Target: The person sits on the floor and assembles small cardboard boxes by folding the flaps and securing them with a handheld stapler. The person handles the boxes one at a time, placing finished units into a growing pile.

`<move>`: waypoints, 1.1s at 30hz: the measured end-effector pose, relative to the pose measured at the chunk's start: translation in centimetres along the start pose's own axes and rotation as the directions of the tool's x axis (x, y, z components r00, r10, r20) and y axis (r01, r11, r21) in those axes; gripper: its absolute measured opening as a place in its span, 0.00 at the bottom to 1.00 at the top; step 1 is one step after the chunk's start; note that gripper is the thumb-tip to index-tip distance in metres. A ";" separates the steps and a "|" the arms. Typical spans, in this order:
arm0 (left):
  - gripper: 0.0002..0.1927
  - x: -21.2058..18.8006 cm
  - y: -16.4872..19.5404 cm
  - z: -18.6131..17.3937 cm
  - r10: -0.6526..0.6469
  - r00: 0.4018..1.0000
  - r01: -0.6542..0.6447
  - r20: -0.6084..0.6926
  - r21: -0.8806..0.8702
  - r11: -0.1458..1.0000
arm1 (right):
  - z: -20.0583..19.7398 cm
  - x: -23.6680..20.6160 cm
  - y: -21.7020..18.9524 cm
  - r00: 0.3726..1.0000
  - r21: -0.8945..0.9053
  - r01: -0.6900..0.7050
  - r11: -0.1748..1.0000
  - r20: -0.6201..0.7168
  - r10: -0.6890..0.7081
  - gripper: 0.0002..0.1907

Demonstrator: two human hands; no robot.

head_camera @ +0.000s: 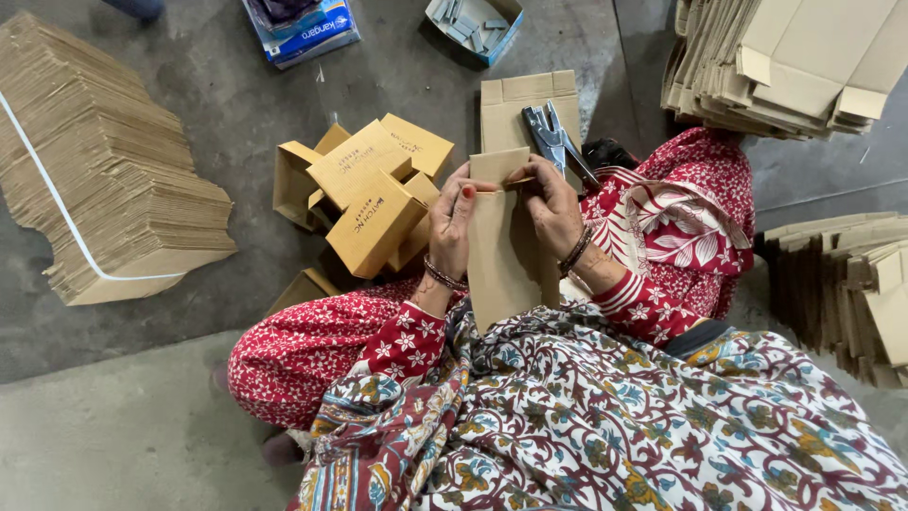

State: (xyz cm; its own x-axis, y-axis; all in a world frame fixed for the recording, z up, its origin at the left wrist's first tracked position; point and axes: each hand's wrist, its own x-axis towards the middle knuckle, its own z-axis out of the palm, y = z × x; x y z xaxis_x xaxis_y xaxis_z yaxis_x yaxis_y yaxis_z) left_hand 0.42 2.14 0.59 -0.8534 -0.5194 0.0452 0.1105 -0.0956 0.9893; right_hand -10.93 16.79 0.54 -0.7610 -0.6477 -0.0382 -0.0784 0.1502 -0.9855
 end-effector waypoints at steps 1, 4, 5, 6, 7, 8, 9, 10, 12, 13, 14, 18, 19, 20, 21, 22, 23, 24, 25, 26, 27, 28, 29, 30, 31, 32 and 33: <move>0.15 -0.1 0.1 0.3 0.035 0.999 -0.034 -0.006 0.090 0.995 | 0.4 -0.2 -0.5 1.000 0.009 0.018 1.000 0.000 -0.018 0.18; 0.11 -0.8 -0.2 1.5 0.027 0.998 -0.030 -0.058 -0.051 0.998 | 1.3 -0.6 -1.6 0.997 0.028 0.072 0.997 0.003 -0.072 0.21; 0.15 -0.9 -0.4 1.8 0.004 0.997 -0.017 -0.075 -0.168 0.986 | 1.6 -0.7 -1.9 0.996 0.027 0.093 0.995 0.005 -0.094 0.24; 0.16 -0.9 -0.6 1.9 0.030 0.997 -0.041 -0.065 -0.174 0.984 | 1.7 -0.8 -2.0 0.993 0.025 0.116 0.993 0.006 -0.117 0.28; 0.17 -1.0 -0.9 2.0 0.051 0.997 -0.061 -0.056 -0.180 0.982 | 1.9 -0.9 -2.1 0.991 -0.041 0.134 0.990 0.013 -0.133 0.23; 0.18 -1.2 -1.0 2.0 0.067 0.996 -0.075 -0.051 -0.184 0.980 | 1.9 -0.9 -2.1 0.989 -0.105 0.146 0.984 0.025 -0.144 0.19; 0.16 -1.4 -1.0 1.9 0.042 0.999 -0.048 -0.034 -0.212 0.976 | 1.9 -0.9 -2.1 0.987 -0.165 0.159 0.973 0.039 -0.155 0.14; 0.14 -1.5 -0.9 1.7 0.024 1.000 -0.027 -0.014 -0.241 0.970 | 1.8 -0.8 -2.2 0.993 -0.141 0.116 0.983 0.031 -0.113 0.14; 0.14 -1.4 -0.5 1.4 0.003 1.000 0.006 0.024 -0.362 0.932 | 1.6 -0.5 -2.4 0.999 -0.095 0.033 0.995 0.019 -0.031 0.16; 0.17 -1.5 -0.1 1.3 -0.003 0.999 0.022 0.043 -0.450 0.893 | 1.4 -0.4 -2.5 0.997 -0.052 0.081 0.995 0.024 -0.080 0.15; 0.20 -1.6 0.3 1.3 -0.009 0.998 0.041 0.063 -0.532 0.846 | 1.2 -0.2 -2.7 0.992 -0.008 0.126 0.992 0.028 -0.126 0.14; 0.36 -1.4 1.3 1.8 -0.199 0.941 0.329 0.274 -0.597 0.732 | 0.9 -0.2 -3.1 0.985 0.425 0.094 0.900 0.090 -0.146 0.12; 0.40 -1.5 1.3 1.8 -0.182 0.934 0.331 0.307 -0.558 0.761 | 1.0 -0.2 -3.0 0.982 0.407 0.092 0.909 0.113 -0.150 0.13; 0.44 -1.4 1.3 1.8 -0.163 0.926 0.330 0.341 -0.519 0.788 | 1.0 -0.2 -2.8 0.978 0.387 0.093 0.917 0.135 -0.156 0.14; 0.44 -1.3 1.1 1.7 -0.160 0.924 0.335 0.348 -0.531 0.778 | 1.1 0.0 -2.4 0.975 0.365 0.091 0.926 0.157 -0.158 0.14; 0.44 -1.3 0.9 1.5 -0.161 0.921 0.343 0.354 -0.545 0.765 | 1.0 0.2 -1.8 0.976 0.420 0.054 0.906 0.171 -0.138 0.16; 0.43 -1.3 0.7 1.3 -0.166 0.918 0.354 0.359 -0.558 0.751 | 0.8 0.6 -1.1 0.976 0.475 0.013 0.880 0.187 -0.115 0.19; 0.43 -1.3 0.4 1.2 -0.170 0.924 0.356 0.342 -0.609 0.709 | 0.5 1.3 -0.3 0.974 0.527 -0.027 0.850 0.205 -0.096 0.22; 0.43 -1.1 0.1 1.0 -0.171 0.930 0.352 0.324 -0.656 0.668 | 0.2 2.4 0.7 0.990 0.473 -0.052 0.879 0.138 -0.015 0.24; 0.43 -0.9 -0.1 0.7 -0.174 0.936 0.344 0.305 -0.700 0.626 | -0.3 3.8 1.6 0.996 0.422 -0.083 0.903 0.066 0.061 0.27; 0.43 -0.8 -0.2 0.3 -0.194 0.946 0.323 0.259 -0.708 0.628 | -0.8 5.0 2.6 0.991 0.368 -0.122 0.922 -0.011 0.135 0.29; 0.43 -0.5 -0.2 -0.1 -0.215 0.953 0.304 0.215 -0.717 0.627 | -1.8 6.1 3.5 0.988 -0.166 -0.148 0.975 -0.073 0.137 0.32; 0.43 -0.4 -0.2 -0.5 -0.225 0.958 0.282 0.176 -0.717 0.638 | -2.5 6.9 4.3 0.986 -0.649 -0.162 0.743 -0.129 0.102 0.35; 0.43 -0.2 -0.1 -0.9 -0.203 0.965 0.258 0.164 -0.708 0.658 | -3.1 7.1 5.0 0.983 -0.749 -0.179 0.637 -0.107 0.151 0.40; 0.43 -0.1 0.1 -1.3 -0.189 0.970 0.243 0.154 -0.695 0.677 | -3.5 7.0 5.5 0.974 -0.834 -0.188 0.518 -0.093 0.204 0.44; 0.43 0.1 0.2 -1.6 -0.174 0.974 0.227 0.146 -0.686 0.691 | -3.7 6.8 6.0 0.960 -0.902 -0.188 0.388 -0.086 0.266 0.48; 0.43 0.2 0.3 -1.8 -0.160 0.976 0.216 0.145 -0.670 0.710 | -3.8 6.7 6.4 0.947 -0.896 -0.214 0.389 -0.093 0.307 0.50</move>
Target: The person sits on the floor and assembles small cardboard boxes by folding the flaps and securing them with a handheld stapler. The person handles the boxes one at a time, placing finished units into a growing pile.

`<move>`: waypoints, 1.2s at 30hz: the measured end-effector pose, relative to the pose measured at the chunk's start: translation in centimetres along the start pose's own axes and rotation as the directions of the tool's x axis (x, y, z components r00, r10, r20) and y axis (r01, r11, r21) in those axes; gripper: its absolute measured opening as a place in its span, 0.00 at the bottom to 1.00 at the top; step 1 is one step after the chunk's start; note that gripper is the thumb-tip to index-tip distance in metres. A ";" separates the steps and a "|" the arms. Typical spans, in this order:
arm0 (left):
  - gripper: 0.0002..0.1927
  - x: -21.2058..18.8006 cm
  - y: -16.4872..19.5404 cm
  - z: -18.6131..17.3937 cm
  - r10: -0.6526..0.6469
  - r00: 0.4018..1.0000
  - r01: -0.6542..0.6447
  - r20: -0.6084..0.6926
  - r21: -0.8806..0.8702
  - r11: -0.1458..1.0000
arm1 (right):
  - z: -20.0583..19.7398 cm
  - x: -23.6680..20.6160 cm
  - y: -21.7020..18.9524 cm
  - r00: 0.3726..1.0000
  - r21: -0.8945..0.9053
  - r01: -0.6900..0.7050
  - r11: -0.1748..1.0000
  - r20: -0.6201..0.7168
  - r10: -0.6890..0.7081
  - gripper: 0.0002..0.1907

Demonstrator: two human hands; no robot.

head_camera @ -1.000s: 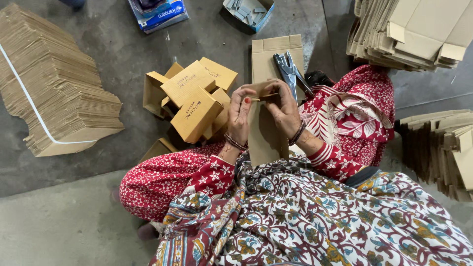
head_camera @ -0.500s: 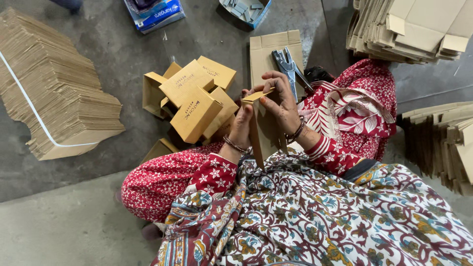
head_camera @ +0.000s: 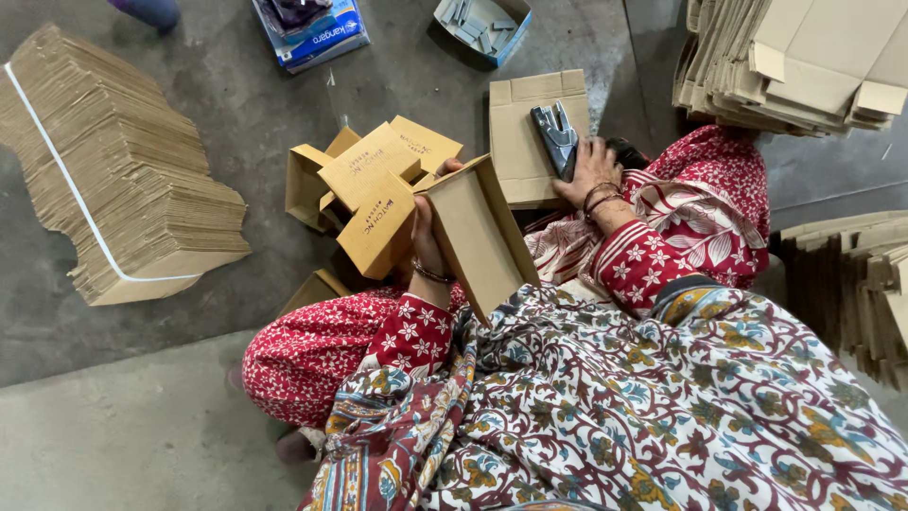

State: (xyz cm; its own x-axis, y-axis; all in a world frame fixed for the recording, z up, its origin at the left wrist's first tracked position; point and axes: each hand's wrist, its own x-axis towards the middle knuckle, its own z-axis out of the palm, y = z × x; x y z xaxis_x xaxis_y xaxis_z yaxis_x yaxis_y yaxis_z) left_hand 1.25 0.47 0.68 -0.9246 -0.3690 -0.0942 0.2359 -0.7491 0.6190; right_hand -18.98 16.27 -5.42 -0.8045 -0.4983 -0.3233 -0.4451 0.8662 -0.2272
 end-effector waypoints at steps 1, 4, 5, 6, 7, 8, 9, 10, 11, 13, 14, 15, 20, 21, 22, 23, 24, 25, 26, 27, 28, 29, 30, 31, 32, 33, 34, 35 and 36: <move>0.43 0.1 0.2 0.0 0.015 1.000 -0.016 0.011 0.029 0.999 | 0.1 0.0 0.2 0.999 0.009 -0.023 1.000 0.032 0.023 0.51; 0.44 -0.1 0.9 -0.1 0.048 0.998 -0.053 0.045 0.130 0.990 | 0.2 0.1 0.5 0.997 0.205 -0.060 0.977 0.057 0.050 0.47; 0.44 -0.1 1.1 -0.1 0.061 0.996 -0.071 0.064 0.171 0.983 | 0.2 0.1 0.8 0.997 0.297 -0.065 0.953 0.048 0.053 0.45; 0.44 -0.3 1.4 -0.2 0.059 0.995 -0.075 0.080 0.216 0.974 | 0.0 0.0 1.2 0.982 0.604 -0.133 0.786 0.189 0.022 0.42; 0.44 -0.3 1.7 -0.3 0.054 0.993 -0.081 0.107 0.261 0.962 | -0.5 -0.5 1.7 0.950 0.819 -0.233 0.524 0.307 -0.058 0.39; 0.44 -0.4 1.9 -0.4 0.046 0.991 -0.085 0.129 0.310 0.947 | -0.9 -1.3 2.0 0.907 0.914 -0.349 0.204 0.385 -0.172 0.36; 0.44 -0.3 2.1 -0.5 0.066 0.987 -0.116 0.148 0.362 0.925 | -1.2 -2.6 2.4 0.857 0.901 -0.431 -0.037 0.397 -0.328 0.34; 0.44 -0.3 2.3 -0.6 0.084 0.982 -0.147 0.167 0.412 0.899 | -1.8 -4.6 3.1 0.799 0.812 -0.524 -0.257 0.365 -0.478 0.31; 0.44 -0.2 2.4 -0.7 0.100 0.978 -0.176 0.184 0.460 0.870 | -2.3 -6.5 3.6 0.771 0.789 -0.531 -0.308 0.299 -0.563 0.34; 0.45 0.2 2.5 -0.9 0.110 0.971 -0.204 0.211 0.501 0.841 | -3.2 -10.3 4.2 0.664 0.715 -0.596 -0.366 0.183 -0.725 0.38; 0.45 0.4 2.5 -1.0 0.112 0.967 -0.218 0.228 0.519 0.827 | -3.6 -11.9 4.4 0.588 0.668 -0.647 -0.367 0.131 -0.798 0.40; 0.45 0.6 2.4 -0.9 0.105 0.962 -0.229 0.251 0.542 0.809 | -3.9 -13.3 4.5 0.560 0.647 -0.682 -0.342 0.161 -0.812 0.40; 0.43 0.6 2.4 -0.4 0.037 0.939 -0.283 0.341 0.712 0.642 | -4.3 -15.9 5.2 0.486 0.639 -0.743 -0.200 0.310 -0.817 0.43; 0.43 0.5 2.5 -0.3 0.033 0.937 -0.293 0.347 0.733 0.614 | -4.1 -15.8 5.4 0.485 0.679 -0.716 -0.159 0.321 -0.813 0.42; 0.43 0.5 2.4 -0.1 0.030 0.935 -0.303 0.354 0.751 0.587 | -3.8 -15.6 5.5 0.486 0.717 -0.687 -0.117 0.334 -0.807 0.41; 0.43 0.4 2.4 0.0 0.029 0.932 -0.315 0.362 0.767 0.559 | -3.5 -15.4 5.7 0.487 0.754 -0.653 -0.071 0.346 -0.802 0.40; 0.43 0.4 2.4 0.1 0.030 0.929 -0.328 0.368 0.785 0.526 | -3.1 -15.3 5.9 0.507 0.752 -0.653 -0.087 0.348 -0.789 0.40; 0.42 0.3 2.4 0.2 0.031 0.927 -0.339 0.373 0.802 0.491 | -2.8 -15.3 6.0 0.525 0.750 -0.653 -0.103 0.350 -0.776 0.40; 0.42 0.2 2.4 0.3 0.032 0.925 -0.350 0.379 0.817 0.458 | -2.6 -15.3 6.1 0.543 0.749 -0.652 -0.118 0.353 -0.762 0.40; 0.42 0.2 2.4 0.4 0.029 0.923 -0.353 0.383 0.816 0.459 | -2.4 -15.5 6.2 0.557 0.753 -0.648 -0.116 0.364 -0.747 0.40; 0.42 0.2 2.4 0.5 0.026 0.921 -0.356 0.389 0.813 0.461 | -2.4 -15.6 6.2 0.571 0.758 -0.643 -0.114 0.375 -0.730 0.39; 0.42 0.2 2.4 0.6 0.023 0.918 -0.360 0.395 0.809 0.464 | -2.5 -15.8 6.3 0.586 0.763 -0.637 -0.111 0.386 -0.712 0.39; 0.42 0.2 2.5 0.7 0.016 0.915 -0.368 0.403 0.819 0.441 | -2.6 -15.9 6.2 0.586 0.749 -0.652 -0.113 0.404 -0.702 0.39; 0.41 0.2 2.5 0.7 0.008 0.912 -0.376 0.410 0.827 0.418 | -2.8 -15.9 6.2 0.585 0.735 -0.668 -0.116 0.422 -0.693 0.39; 0.41 0.3 2.6 0.8 0.001 0.909 -0.383 0.416 0.836 0.393 | -3.0 -15.9 6.0 0.583 0.721 -0.682 -0.118 0.440 -0.683 0.40; 0.41 0.3 2.7 0.8 0.003 0.910 -0.383 0.415 0.836 0.394 | -3.2 -15.8 5.9 0.604 0.802 -0.593 -0.063 0.393 -0.693 0.38; 0.40 0.3 2.8 0.8 0.004 0.911 -0.381 0.413 0.836 0.394 | -3.4 -15.7 5.7 0.619 0.869 -0.494 -0.009 0.345 -0.706 0.35; 0.40 0.2 2.8 0.8 0.005 0.912 -0.379 0.411 0.836 0.396 | -3.5 -15.6 5.5 0.627 0.921 -0.386 0.043 0.297 -0.721 0.34; 0.40 0.2 2.8 0.8 0.002 0.911 -0.379 0.412 0.838 0.393 | -3.6 -15.6 5.2 0.640 0.927 -0.371 0.047 0.292 -0.711 0.30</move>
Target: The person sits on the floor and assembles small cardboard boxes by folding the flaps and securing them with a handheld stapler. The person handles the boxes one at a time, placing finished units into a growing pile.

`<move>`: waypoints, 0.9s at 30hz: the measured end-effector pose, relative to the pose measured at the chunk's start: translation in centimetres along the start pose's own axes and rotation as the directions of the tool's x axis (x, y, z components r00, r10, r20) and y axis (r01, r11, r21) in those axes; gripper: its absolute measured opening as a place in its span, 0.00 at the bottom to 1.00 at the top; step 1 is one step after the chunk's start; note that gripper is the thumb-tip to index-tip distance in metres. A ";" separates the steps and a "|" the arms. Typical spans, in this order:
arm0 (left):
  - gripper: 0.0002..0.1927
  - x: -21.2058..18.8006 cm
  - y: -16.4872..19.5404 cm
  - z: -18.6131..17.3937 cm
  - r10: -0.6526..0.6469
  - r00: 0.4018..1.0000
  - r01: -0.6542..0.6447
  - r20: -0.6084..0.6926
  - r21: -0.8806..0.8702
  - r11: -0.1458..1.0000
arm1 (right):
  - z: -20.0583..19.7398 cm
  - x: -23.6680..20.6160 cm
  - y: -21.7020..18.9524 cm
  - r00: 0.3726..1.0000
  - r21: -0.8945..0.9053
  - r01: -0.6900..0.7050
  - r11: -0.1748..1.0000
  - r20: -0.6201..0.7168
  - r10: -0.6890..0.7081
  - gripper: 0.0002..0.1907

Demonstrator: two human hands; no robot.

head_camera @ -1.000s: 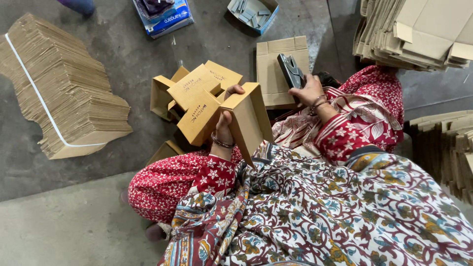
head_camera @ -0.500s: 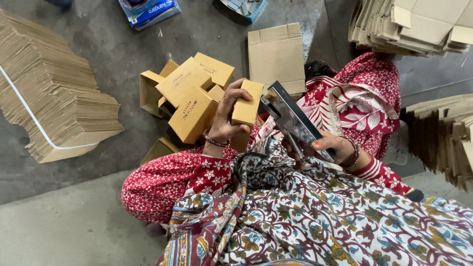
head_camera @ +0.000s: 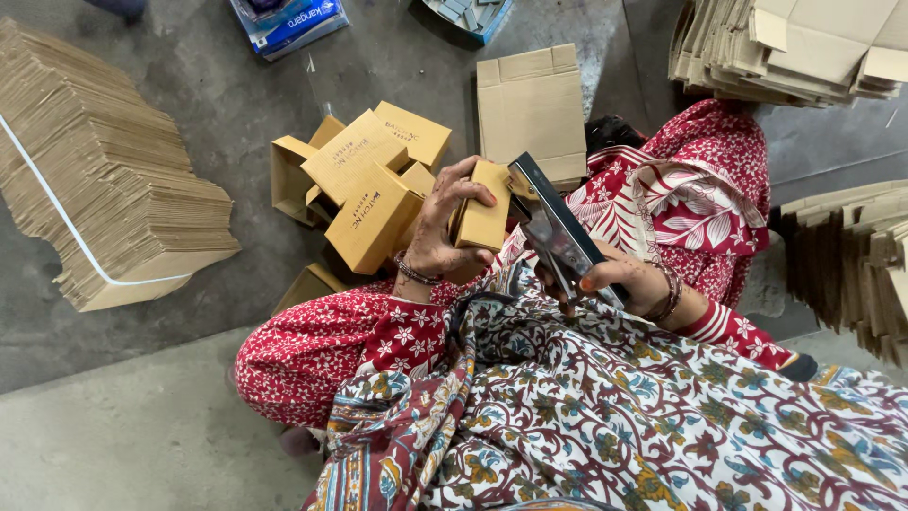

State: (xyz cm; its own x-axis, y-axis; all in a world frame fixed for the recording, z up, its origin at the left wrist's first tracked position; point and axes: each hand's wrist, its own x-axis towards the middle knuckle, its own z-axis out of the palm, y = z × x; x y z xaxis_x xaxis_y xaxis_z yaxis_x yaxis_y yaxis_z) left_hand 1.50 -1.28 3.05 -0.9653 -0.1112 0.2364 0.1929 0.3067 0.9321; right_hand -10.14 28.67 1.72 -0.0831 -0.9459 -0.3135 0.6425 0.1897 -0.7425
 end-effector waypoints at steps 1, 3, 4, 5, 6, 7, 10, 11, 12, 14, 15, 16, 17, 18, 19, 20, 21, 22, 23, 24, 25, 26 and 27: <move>0.40 -0.1 0.0 -0.1 -0.002 1.000 0.002 0.003 0.005 1.000 | 0.3 0.3 0.0 1.000 -0.013 0.008 1.000 -0.013 -0.009 0.27; 0.40 -0.2 -0.2 -0.1 -0.008 1.000 0.008 0.025 0.013 1.000 | 1.0 0.8 0.4 0.995 -0.056 -0.044 0.997 -0.091 0.039 0.20; 0.40 -0.3 -0.4 -0.3 -0.011 0.999 0.010 0.042 0.019 1.000 | 1.4 1.2 0.7 0.984 -0.083 -0.105 0.991 -0.154 0.092 0.15; 0.40 -0.3 -0.6 -0.4 -0.016 0.998 0.014 0.058 0.026 1.000 | 1.7 1.5 1.0 0.966 -0.104 -0.168 0.980 -0.216 0.143 0.12; 0.40 -0.4 -0.8 -0.6 -0.020 0.997 0.019 0.074 0.017 1.000 | 2.0 1.8 1.4 0.957 -0.096 -0.192 0.977 -0.241 0.164 0.11; 0.41 -0.4 -1.1 -0.6 -0.023 0.996 0.022 0.091 0.008 1.000 | 2.1 2.2 1.7 0.947 -0.089 -0.214 0.973 -0.265 0.184 0.10; 0.42 0.0 -2.3 -0.7 -0.029 0.994 0.026 0.108 0.025 0.999 | 1.0 2.8 2.3 0.937 -0.063 -0.261 0.963 -0.255 0.237 0.13; 0.42 -0.1 -2.7 -0.7 -0.039 0.993 0.035 0.109 0.036 0.999 | 0.4 3.0 2.5 0.936 -0.047 -0.278 0.959 -0.236 0.260 0.14; 0.42 -0.1 -3.0 -1.0 -0.038 0.993 0.037 0.112 0.011 0.999 | -0.4 3.0 2.6 0.948 -0.030 -0.262 0.965 -0.196 0.252 0.19; 0.42 -0.3 -3.6 -0.7 -0.040 0.992 0.047 0.118 -0.055 0.997 | -1.6 1.7 2.8 0.961 0.014 -0.247 0.969 -0.128 0.247 0.35; 0.42 -0.3 -3.8 -0.4 -0.056 0.993 0.064 0.106 -0.075 0.995 | -2.0 0.8 2.8 0.966 -0.042 -0.248 0.968 -0.087 0.243 0.35; 0.42 -0.2 -4.0 -0.2 -0.072 0.993 0.080 0.093 -0.088 0.993 | -2.3 0.3 2.7 0.970 -0.099 -0.242 0.965 -0.041 0.239 0.36; 0.42 -0.4 -3.9 -0.3 -0.090 0.993 0.098 0.081 -0.099 0.990 | -2.2 0.2 2.7 0.972 -0.154 -0.231 0.961 0.009 0.235 0.37; 0.41 -0.7 -3.8 -0.3 -0.102 0.991 0.109 0.085 -0.077 0.991 | -1.8 0.1 2.8 0.969 -0.174 -0.244 0.954 0.005 0.249 0.38; 0.40 -0.6 -3.6 -0.2 -0.110 0.990 0.116 0.090 -0.057 0.992 | -1.3 -0.4 2.6 0.965 -0.196 -0.256 0.946 -0.002 0.261 0.39; 0.39 -0.6 -3.4 -0.2 -0.119 0.988 0.123 0.096 -0.036 0.992 | -0.8 -0.7 2.3 0.962 -0.218 -0.268 0.939 -0.009 0.272 0.40; 0.39 -0.6 -3.2 -0.2 -0.128 0.987 0.134 0.102 -0.052 0.990 | -0.3 -0.8 1.8 0.960 -0.255 -0.274 0.927 -0.022 0.278 0.41; 0.39 -0.6 -3.0 -0.1 -0.136 0.985 0.144 0.108 -0.067 0.987 | 0.1 -0.8 1.4 0.959 -0.292 -0.280 0.914 -0.036 0.282 0.42; 0.40 -0.5 -2.9 -0.1 -0.144 0.983 0.154 0.115 -0.081 0.985 | 0.4 -0.8 0.9 0.957 -0.329 -0.285 0.900 -0.050 0.284 0.43; 0.40 -0.5 -2.8 0.0 -0.128 0.984 0.141 0.125 -0.101 0.985 | 0.9 -0.8 0.6 0.970 -0.315 -0.235 0.920 -0.020 0.241 0.38; 0.40 -0.3 -2.9 0.0 -0.110 0.985 0.127 0.134 -0.122 0.984 | 1.2 -0.8 0.3 0.981 -0.302 -0.184 0.936 0.008 0.195 0.34; 0.40 -0.3 -3.0 0.0 -0.093 0.985 0.113 0.143 -0.140 0.984 | 1.4 -0.8 0.1 0.988 -0.286 -0.131 0.949 0.037 0.148 0.30; 0.40 -0.4 -3.0 0.1 -0.099 0.984 0.118 0.146 -0.131 0.984 | 1.8 -0.8 0.0 0.980 -0.330 -0.194 0.924 -0.025 0.197 0.25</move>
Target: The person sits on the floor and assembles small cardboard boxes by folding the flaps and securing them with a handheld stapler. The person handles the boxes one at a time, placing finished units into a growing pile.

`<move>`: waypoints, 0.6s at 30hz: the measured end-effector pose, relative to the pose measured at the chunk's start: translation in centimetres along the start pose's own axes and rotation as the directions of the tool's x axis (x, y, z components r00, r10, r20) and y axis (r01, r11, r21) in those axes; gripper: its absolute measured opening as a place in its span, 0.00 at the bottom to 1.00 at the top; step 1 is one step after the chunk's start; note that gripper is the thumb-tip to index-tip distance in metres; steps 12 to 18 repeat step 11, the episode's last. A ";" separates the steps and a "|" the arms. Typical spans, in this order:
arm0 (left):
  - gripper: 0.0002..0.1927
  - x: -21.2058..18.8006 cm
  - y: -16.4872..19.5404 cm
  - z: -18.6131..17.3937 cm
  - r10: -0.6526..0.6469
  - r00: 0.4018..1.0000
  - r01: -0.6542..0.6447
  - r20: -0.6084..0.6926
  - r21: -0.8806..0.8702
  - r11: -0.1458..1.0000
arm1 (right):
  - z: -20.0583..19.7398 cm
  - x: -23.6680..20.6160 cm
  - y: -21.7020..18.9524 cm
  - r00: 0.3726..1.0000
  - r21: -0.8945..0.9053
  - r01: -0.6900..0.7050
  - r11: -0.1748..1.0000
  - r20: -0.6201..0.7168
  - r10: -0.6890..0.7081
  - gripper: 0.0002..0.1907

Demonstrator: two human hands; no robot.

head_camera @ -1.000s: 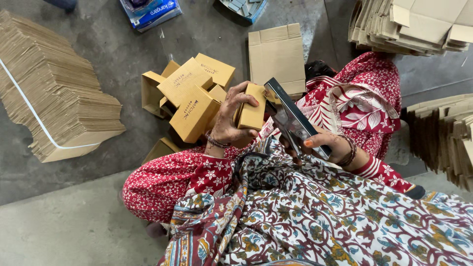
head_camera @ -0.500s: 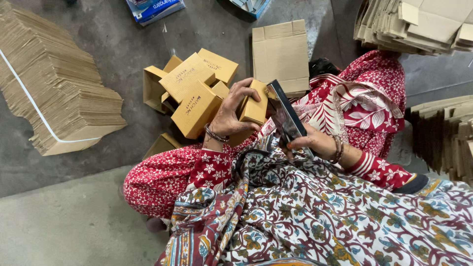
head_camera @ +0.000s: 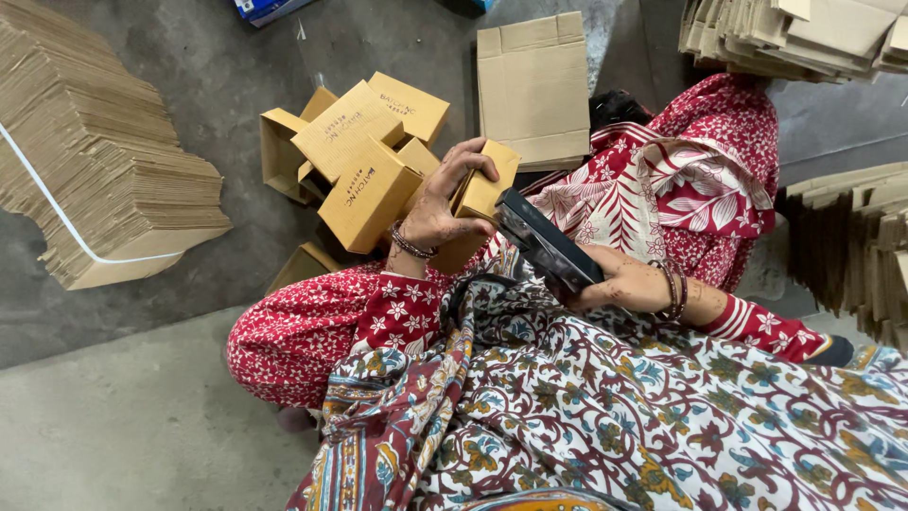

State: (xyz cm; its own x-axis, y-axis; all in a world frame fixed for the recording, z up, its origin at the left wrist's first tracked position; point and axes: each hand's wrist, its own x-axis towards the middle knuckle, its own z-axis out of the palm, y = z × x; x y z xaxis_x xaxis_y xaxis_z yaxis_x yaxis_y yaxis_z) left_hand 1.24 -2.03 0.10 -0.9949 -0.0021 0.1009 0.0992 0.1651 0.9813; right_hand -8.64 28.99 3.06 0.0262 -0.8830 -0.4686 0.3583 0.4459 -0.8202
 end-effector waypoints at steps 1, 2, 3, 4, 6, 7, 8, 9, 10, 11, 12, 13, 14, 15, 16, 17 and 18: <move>0.40 0.0 -0.2 0.1 -0.003 1.000 0.003 0.001 0.010 1.000 | 0.3 0.1 -0.1 0.997 -0.047 -0.067 0.997 -0.045 0.065 0.20; 0.40 0.1 -0.4 0.0 -0.004 1.000 0.004 0.000 0.024 1.000 | 0.5 0.3 -0.1 0.988 -0.094 -0.133 0.987 -0.091 0.124 0.15; 0.40 -0.1 -0.6 -0.1 0.006 1.000 -0.006 0.002 0.046 0.999 | 0.9 0.5 0.0 0.987 -0.055 -0.129 0.990 -0.103 0.123 0.14; 0.40 -0.1 -0.8 0.0 0.018 1.000 -0.018 0.005 0.065 0.998 | 1.2 0.5 0.1 0.985 -0.015 -0.126 0.992 -0.118 0.124 0.13; 0.40 0.0 -1.3 0.1 0.026 1.000 -0.026 0.003 0.070 0.997 | 1.1 0.7 0.6 0.983 0.042 -0.121 0.992 -0.133 0.126 0.11; 0.39 -0.1 -1.4 0.1 0.014 1.000 -0.014 -0.001 0.055 0.998 | 1.2 0.8 1.0 0.983 0.069 -0.120 0.990 -0.130 0.128 0.09; 0.39 -0.3 -1.5 0.2 0.004 1.000 -0.004 -0.003 0.038 0.999 | 1.2 0.9 1.5 0.983 0.095 -0.120 0.988 -0.129 0.131 0.09; 0.39 -0.3 -1.5 0.1 -0.013 1.000 0.013 0.003 0.033 0.999 | 1.2 1.1 1.9 0.985 0.053 -0.108 0.993 -0.128 0.114 0.09; 0.40 -0.2 -1.4 -0.1 -0.026 1.000 0.025 0.009 0.030 0.999 | 1.0 1.4 2.4 0.987 0.008 -0.094 0.996 -0.129 0.095 0.10; 0.41 -0.2 -1.3 -0.2 -0.043 0.999 0.042 0.017 0.025 0.999 | 0.8 1.4 2.8 0.989 -0.032 -0.082 0.996 -0.128 0.077 0.11; 0.41 -0.2 -1.3 -0.2 -0.043 0.999 0.042 0.017 0.025 0.999 | 0.8 1.4 2.8 0.989 -0.032 -0.082 0.996 -0.128 0.077 0.11; 0.41 -0.2 -1.3 -0.2 -0.043 0.999 0.042 0.017 0.025 0.999 | 0.8 1.4 2.8 0.989 -0.032 -0.082 0.996 -0.128 0.077 0.11; 0.41 -0.2 -1.3 -0.2 -0.043 0.999 0.042 0.017 0.025 0.999 | 0.8 1.4 2.8 0.989 -0.032 -0.082 0.996 -0.128 0.077 0.11; 0.41 -0.2 -1.3 -0.2 -0.043 0.999 0.042 0.017 0.025 0.999 | 0.8 1.4 2.8 0.989 -0.032 -0.082 0.996 -0.128 0.077 0.11; 0.41 -0.2 -1.3 -0.2 -0.043 0.999 0.042 0.017 0.025 0.999 | 0.8 1.4 2.8 0.989 -0.032 -0.082 0.996 -0.128 0.077 0.11; 0.41 -0.2 -1.3 -0.2 -0.043 0.999 0.042 0.017 0.025 0.999 | 0.8 1.4 2.8 0.989 -0.032 -0.082 0.996 -0.128 0.077 0.11; 0.41 -0.2 -1.3 -0.2 -0.043 0.999 0.042 0.017 0.025 0.999 | 0.8 1.4 2.8 0.989 -0.032 -0.082 0.996 -0.128 0.077 0.11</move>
